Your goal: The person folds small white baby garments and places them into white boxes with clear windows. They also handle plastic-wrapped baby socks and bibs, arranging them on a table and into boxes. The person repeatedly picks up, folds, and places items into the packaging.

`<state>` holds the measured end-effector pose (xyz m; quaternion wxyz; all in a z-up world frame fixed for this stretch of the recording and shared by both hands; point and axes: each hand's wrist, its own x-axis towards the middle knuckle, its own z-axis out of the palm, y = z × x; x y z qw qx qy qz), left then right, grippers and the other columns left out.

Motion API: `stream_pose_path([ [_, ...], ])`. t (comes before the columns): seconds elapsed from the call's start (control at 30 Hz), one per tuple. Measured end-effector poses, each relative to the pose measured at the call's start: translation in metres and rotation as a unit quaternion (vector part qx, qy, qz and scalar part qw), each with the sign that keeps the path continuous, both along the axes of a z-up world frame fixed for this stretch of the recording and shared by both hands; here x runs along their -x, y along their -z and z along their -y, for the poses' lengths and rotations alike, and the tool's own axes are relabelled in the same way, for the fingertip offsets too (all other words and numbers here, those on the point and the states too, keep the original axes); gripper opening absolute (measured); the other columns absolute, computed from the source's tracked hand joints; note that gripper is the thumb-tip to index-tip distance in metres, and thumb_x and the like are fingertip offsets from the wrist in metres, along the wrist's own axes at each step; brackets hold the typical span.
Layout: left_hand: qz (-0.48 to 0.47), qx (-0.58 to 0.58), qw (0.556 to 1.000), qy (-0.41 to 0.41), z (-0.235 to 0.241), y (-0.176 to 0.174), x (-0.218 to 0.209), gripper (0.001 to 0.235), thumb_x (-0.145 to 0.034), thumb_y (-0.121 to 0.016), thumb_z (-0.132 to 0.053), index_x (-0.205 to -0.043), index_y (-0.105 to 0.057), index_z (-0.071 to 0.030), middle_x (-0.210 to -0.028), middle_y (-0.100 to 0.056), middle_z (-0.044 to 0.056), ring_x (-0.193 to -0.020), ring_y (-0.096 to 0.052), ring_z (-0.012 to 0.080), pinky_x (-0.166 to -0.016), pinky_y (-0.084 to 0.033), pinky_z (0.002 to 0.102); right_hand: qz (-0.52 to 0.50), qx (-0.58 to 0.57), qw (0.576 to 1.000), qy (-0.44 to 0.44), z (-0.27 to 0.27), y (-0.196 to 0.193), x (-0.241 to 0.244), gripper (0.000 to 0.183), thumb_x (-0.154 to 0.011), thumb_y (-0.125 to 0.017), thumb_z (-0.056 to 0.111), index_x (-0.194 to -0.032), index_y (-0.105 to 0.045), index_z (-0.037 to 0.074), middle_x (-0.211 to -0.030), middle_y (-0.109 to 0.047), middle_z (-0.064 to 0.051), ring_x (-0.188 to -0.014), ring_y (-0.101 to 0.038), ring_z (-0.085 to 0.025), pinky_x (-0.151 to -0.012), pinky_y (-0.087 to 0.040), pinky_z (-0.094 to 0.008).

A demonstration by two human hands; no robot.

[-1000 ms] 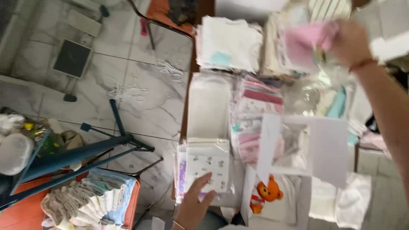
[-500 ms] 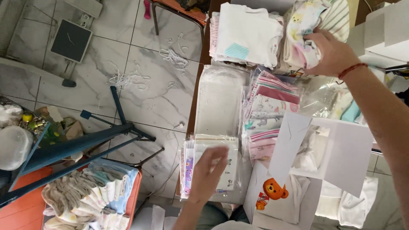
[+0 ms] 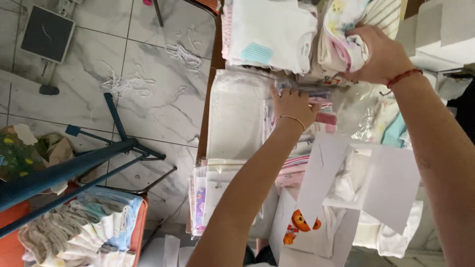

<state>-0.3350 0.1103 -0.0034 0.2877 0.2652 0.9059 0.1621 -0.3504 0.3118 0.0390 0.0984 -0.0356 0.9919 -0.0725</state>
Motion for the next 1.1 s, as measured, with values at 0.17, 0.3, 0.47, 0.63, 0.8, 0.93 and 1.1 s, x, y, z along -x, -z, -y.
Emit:
stream_pose_path([
  [0.17,0.007,0.022,0.999,0.035,0.005,-0.005,-0.013,0.053,-0.080,-0.023,-0.051,-0.110,-0.053,-0.020,-0.114,-0.051,0.004,-0.111,-0.040,0.0234,-0.101,-0.001,0.062,0.038,0.025,0.998,0.040,0.010,-0.012,0.004,0.083,-0.049,-0.074,0.026,-0.123,-0.043,0.008,-0.124,-0.043,-0.015,-0.110,-0.043,-0.032,-0.078,-0.039,-0.051],
  [0.3,0.040,-0.022,0.999,-0.006,0.008,0.002,-0.006,0.056,-0.078,-0.024,-0.054,-0.111,-0.053,-0.020,-0.119,-0.047,0.008,-0.114,-0.039,0.0253,-0.100,-0.007,0.062,0.064,0.031,0.996,0.062,0.012,-0.014,0.000,0.081,-0.051,-0.073,0.029,-0.124,-0.043,0.007,-0.125,-0.041,-0.014,-0.110,-0.042,-0.031,-0.080,-0.037,-0.050],
  [0.47,0.258,-0.362,0.648,-0.619,0.046,-0.012,0.021,0.021,-0.074,-0.043,-0.006,-0.095,-0.045,-0.010,-0.085,-0.052,0.006,-0.078,-0.052,0.0188,-0.069,-0.048,0.034,0.052,0.025,0.995,0.078,0.020,-0.018,0.002,0.080,-0.052,-0.073,0.031,-0.123,-0.044,0.006,-0.125,-0.042,-0.013,-0.110,-0.042,-0.031,-0.083,-0.035,-0.048],
  [0.63,0.159,-0.496,0.512,-0.683,0.088,-0.026,0.056,0.078,-0.059,-0.047,-0.042,-0.129,-0.025,-0.014,-0.134,-0.024,0.009,-0.122,-0.027,0.0245,-0.094,-0.030,0.043,0.038,0.028,0.997,0.055,0.020,-0.014,0.005,0.082,-0.051,-0.073,0.030,-0.123,-0.044,0.005,-0.126,-0.042,-0.017,-0.117,-0.037,-0.030,-0.086,-0.033,-0.049],
  [0.8,0.194,-0.391,0.702,-0.563,0.082,-0.014,0.079,0.098,-0.050,-0.046,-0.056,-0.132,-0.023,-0.009,-0.125,-0.039,0.016,-0.111,-0.045,0.0309,-0.079,-0.053,0.046,0.004,0.078,0.997,0.022,0.028,-0.017,0.003,0.087,-0.045,-0.075,0.020,-0.123,-0.041,-0.001,-0.124,-0.038,-0.022,-0.119,-0.035,-0.030,-0.092,-0.030,-0.042],
  [0.93,0.040,-0.417,0.693,-0.587,0.079,-0.005,0.067,0.065,-0.064,-0.056,-0.043,-0.122,-0.042,-0.017,-0.139,-0.020,0.016,-0.123,-0.026,0.0331,-0.085,-0.039,0.045,-0.054,-0.068,0.996,-0.019,0.071,-0.041,0.010,0.081,-0.053,-0.074,0.037,-0.121,-0.048,0.002,-0.140,-0.020,-0.023,-0.128,-0.018,-0.043,-0.092,-0.025,-0.060],
  [1.1,-0.166,-0.328,0.768,-0.525,0.068,-0.001,0.049,0.041,-0.075,-0.057,-0.025,-0.114,-0.052,-0.015,-0.128,-0.029,0.020,-0.103,-0.042,0.0355,-0.081,-0.048,0.049,-0.158,0.127,0.978,-0.042,0.164,-0.055,0.032,0.032,-0.097,-0.054,0.020,-0.106,-0.060,-0.010,-0.104,-0.061,-0.023,-0.096,-0.057,-0.030,-0.077,-0.047,-0.039],
])
